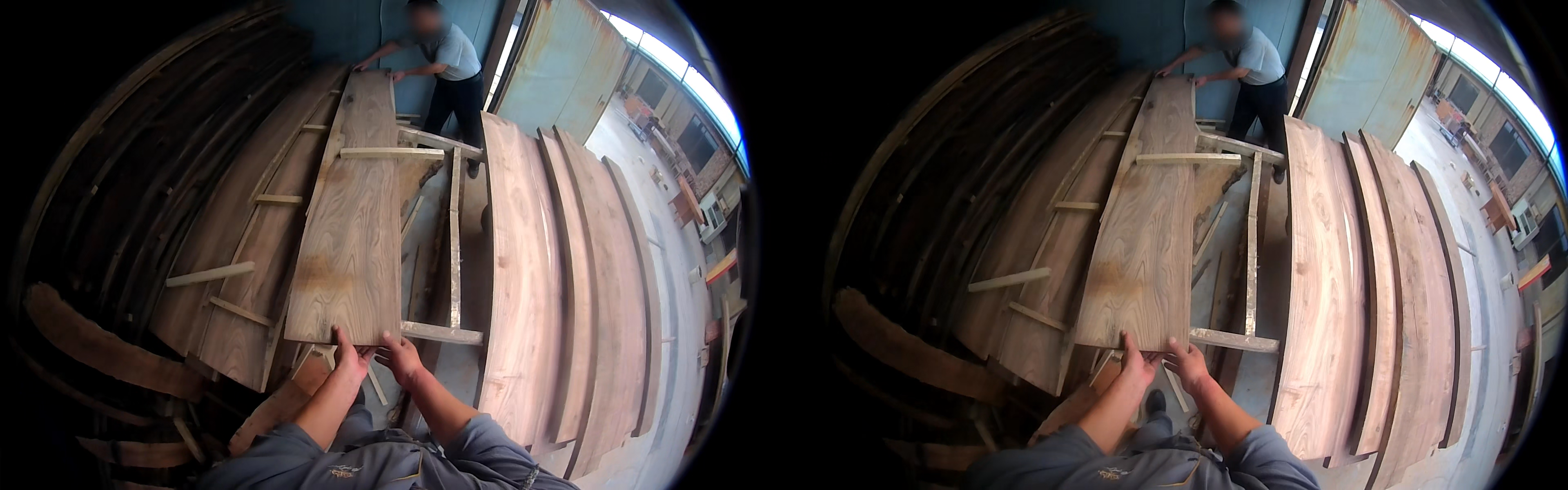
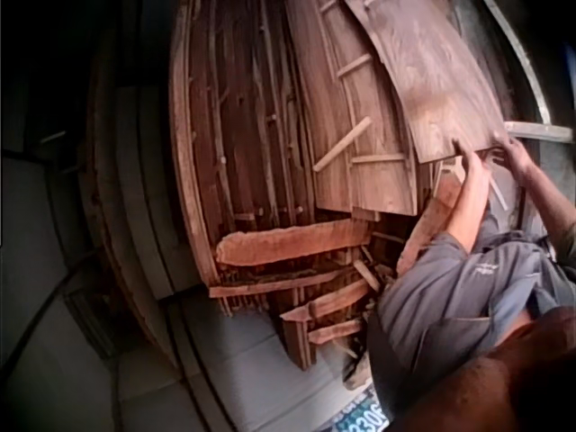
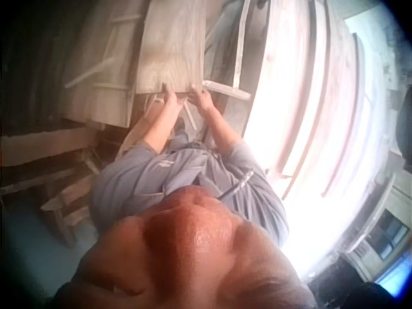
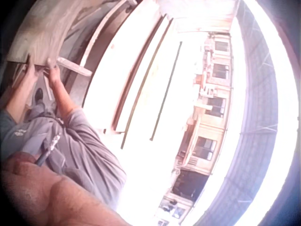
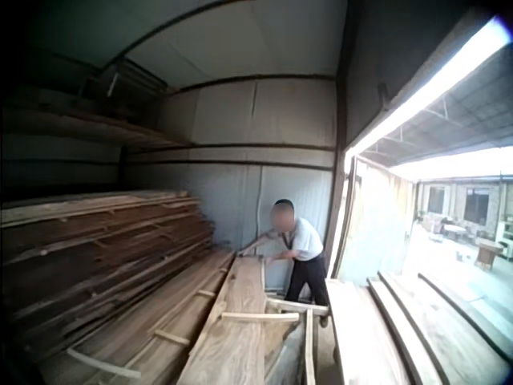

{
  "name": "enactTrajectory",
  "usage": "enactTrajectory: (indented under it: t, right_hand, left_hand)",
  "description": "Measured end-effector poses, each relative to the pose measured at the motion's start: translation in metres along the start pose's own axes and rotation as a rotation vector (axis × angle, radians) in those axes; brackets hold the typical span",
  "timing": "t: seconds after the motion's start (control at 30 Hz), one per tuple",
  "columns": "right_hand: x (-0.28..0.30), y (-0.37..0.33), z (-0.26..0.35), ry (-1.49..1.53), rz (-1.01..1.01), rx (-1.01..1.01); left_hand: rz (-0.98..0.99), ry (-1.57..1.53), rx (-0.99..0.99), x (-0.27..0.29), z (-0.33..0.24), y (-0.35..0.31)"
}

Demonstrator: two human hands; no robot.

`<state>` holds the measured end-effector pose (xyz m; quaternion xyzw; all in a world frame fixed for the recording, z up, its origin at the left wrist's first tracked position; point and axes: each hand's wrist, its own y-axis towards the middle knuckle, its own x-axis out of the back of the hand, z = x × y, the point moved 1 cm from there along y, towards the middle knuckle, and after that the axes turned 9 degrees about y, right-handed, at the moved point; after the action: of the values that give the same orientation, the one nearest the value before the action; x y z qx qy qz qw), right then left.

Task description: The person repeatedly lifts long wooden planks from a cluttered pile and places them onto a growing stack. The camera wearer handles the planks by hand, coordinating with another worker who assists from the opposite side.

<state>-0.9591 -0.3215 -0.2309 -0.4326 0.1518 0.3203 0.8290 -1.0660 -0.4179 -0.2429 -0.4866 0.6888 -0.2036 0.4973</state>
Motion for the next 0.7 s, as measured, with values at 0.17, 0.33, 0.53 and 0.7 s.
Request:
enactTrajectory:
  t: [0.17, 0.33, 0.53, 0.7]
  right_hand:
    - [-0.015, 0.022, -0.025, 0.258, -0.103, 0.050]
    - [-0.025, 0.003, -0.034, 0.176, -0.241, 0.022]
    - [-0.039, -0.052, -0.036, 0.051, -0.153, 0.041]
    - [-0.002, -0.081, -0.057, 0.138, -0.190, 0.030]
  left_hand:
    - [-0.090, 0.076, 0.026, 0.018, -0.003, 0.003]
    - [-0.109, 0.249, 0.129, 0.090, 0.006, 0.014]
    - [-0.031, -0.282, 0.004, 0.144, -0.025, 0.035]
    - [0.053, -0.249, 0.031, 0.168, -0.009, 0.016]
